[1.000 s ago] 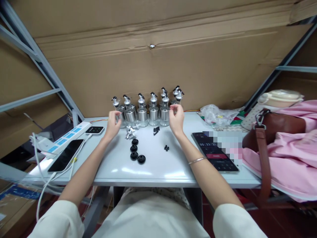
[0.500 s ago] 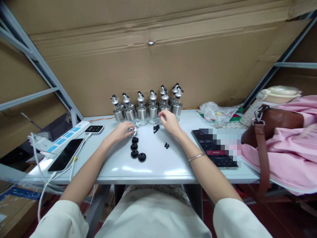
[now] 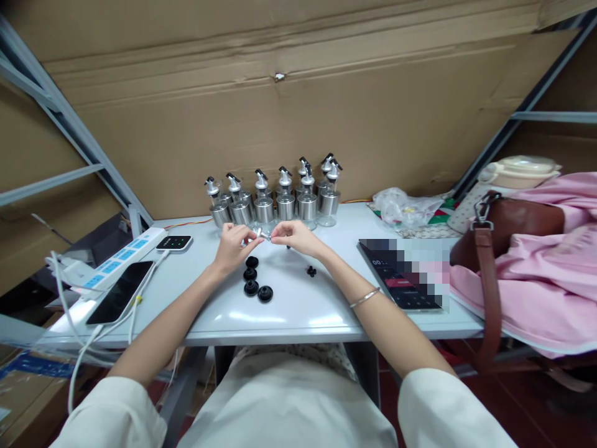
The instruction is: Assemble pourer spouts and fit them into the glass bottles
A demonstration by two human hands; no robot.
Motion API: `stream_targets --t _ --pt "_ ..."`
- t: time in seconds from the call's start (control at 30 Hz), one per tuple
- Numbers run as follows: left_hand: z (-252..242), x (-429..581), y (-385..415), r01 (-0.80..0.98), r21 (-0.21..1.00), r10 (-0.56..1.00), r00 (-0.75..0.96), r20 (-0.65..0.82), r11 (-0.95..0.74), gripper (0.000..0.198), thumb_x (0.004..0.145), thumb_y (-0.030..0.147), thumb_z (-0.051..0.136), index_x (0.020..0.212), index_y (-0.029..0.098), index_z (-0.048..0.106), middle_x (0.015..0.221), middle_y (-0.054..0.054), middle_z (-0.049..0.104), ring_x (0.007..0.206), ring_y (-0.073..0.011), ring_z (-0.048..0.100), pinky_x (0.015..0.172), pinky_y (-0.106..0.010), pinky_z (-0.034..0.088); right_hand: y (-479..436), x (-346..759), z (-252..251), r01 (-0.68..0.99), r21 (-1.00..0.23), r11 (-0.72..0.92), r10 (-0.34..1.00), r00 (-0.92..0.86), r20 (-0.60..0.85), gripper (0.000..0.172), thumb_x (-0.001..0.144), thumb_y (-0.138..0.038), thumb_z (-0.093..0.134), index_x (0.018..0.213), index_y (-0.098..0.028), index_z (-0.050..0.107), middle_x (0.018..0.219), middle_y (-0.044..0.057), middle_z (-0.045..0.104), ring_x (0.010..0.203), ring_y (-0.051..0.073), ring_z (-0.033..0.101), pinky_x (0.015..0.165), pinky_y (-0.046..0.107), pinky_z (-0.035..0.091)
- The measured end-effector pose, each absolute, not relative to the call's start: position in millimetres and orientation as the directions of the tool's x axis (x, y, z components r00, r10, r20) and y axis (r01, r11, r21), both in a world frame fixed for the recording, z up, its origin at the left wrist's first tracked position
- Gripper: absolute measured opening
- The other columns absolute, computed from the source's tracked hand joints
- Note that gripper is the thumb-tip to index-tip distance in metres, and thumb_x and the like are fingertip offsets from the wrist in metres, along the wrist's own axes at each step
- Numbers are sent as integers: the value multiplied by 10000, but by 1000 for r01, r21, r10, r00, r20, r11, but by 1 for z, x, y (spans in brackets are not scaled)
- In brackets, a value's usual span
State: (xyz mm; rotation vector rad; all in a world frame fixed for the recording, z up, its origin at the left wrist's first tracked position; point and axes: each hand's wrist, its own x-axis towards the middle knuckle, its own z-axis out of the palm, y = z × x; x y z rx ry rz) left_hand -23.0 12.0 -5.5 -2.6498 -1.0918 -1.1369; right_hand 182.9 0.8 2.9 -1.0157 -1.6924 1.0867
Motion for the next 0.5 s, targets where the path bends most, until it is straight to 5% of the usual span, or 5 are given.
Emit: stream_targets --t 0.3,0.5 --pt "-11 -21 14 573 356 632 404 662 -739 333 892 478 527 737 193 604 708 11 639 606 -134 532 749 -316 388 5 186 -2 237 -910 340 913 -313 260 307 669 -435 688 811 -164 669 711 22 652 673 157 566 651 307 422" --pt "-10 -21 14 545 289 588 523 617 -787 178 926 285 480 989 192 618 872 -18 646 720 -141 584 773 -296 406 7 183 -4 149 -923 356 910 -282 305 328 692 -463 669 847 -196 558 754 12 624 686 156 594 638 294 434"
